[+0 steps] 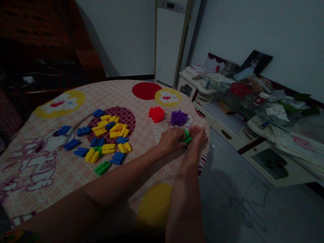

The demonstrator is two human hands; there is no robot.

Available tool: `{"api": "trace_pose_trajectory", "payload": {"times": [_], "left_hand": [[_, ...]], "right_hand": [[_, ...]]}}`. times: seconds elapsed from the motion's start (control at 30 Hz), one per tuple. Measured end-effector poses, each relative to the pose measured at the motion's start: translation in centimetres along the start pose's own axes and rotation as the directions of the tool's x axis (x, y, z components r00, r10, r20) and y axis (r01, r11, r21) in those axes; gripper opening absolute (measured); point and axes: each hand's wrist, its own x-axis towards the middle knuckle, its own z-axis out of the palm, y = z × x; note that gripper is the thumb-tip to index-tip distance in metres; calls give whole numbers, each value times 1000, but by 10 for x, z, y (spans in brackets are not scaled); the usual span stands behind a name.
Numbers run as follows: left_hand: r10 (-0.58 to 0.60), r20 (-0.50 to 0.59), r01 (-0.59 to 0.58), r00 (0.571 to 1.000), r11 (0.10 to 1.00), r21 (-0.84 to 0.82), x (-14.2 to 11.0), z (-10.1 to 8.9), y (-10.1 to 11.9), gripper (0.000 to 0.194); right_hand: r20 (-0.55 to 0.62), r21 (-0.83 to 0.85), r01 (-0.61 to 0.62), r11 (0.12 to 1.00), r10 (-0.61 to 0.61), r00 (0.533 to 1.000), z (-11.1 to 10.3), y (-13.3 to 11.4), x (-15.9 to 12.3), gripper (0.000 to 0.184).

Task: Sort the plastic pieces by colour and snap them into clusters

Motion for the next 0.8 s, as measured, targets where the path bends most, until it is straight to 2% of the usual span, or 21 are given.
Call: {"api": "trace_pose_trajectory", "payload": {"times": [0.13, 0.2, 0.3, 0.4, 0.47, 0.53, 0.63, 0.73, 0.8], "left_hand": [[-59, -51, 59, 997, 998, -8, -18, -32, -39, 13], [-119, -54, 120, 991, 993, 20, -29, -58, -66, 11], [-239, -33, 241, 970, 969, 60, -53, -102, -102, 14], [-330, -27, 330, 944, 934, 135, -85, -141, -124, 19], [-362, 6, 357, 932, 920, 164, -107, -157, -132, 21], [-371, 59, 357, 927, 920, 163, -127, -163, -140, 21], [-419, 107, 389, 902, 895, 219, -150, -159, -154, 21], [-507, 133, 446, 852, 835, 323, -163, -150, -165, 22], [-532, 146, 460, 834, 817, 348, -167, -146, -166, 23]], "right_hand": [[7, 3, 19, 1000, -19, 1000, -1, 1, -4, 46], [7, 1, 25, 1000, -25, 1000, -2, 1, -4, 45], [-16, 3, -39, 999, 39, 999, -1, 2, 2, 44], [-17, -3, -80, 997, 80, 997, -1, 4, 10, 45], [-9, -12, -74, 997, 74, 997, 0, 5, 13, 45], [-5, -21, -66, 998, 66, 998, 0, 5, 13, 46], [-25, -30, -58, 998, 57, 998, 1, 3, 9, 44], [-47, -30, -48, 998, 47, 998, 2, 1, 4, 42], [-40, -28, -37, 999, 35, 999, 3, 0, 3, 41]]}}
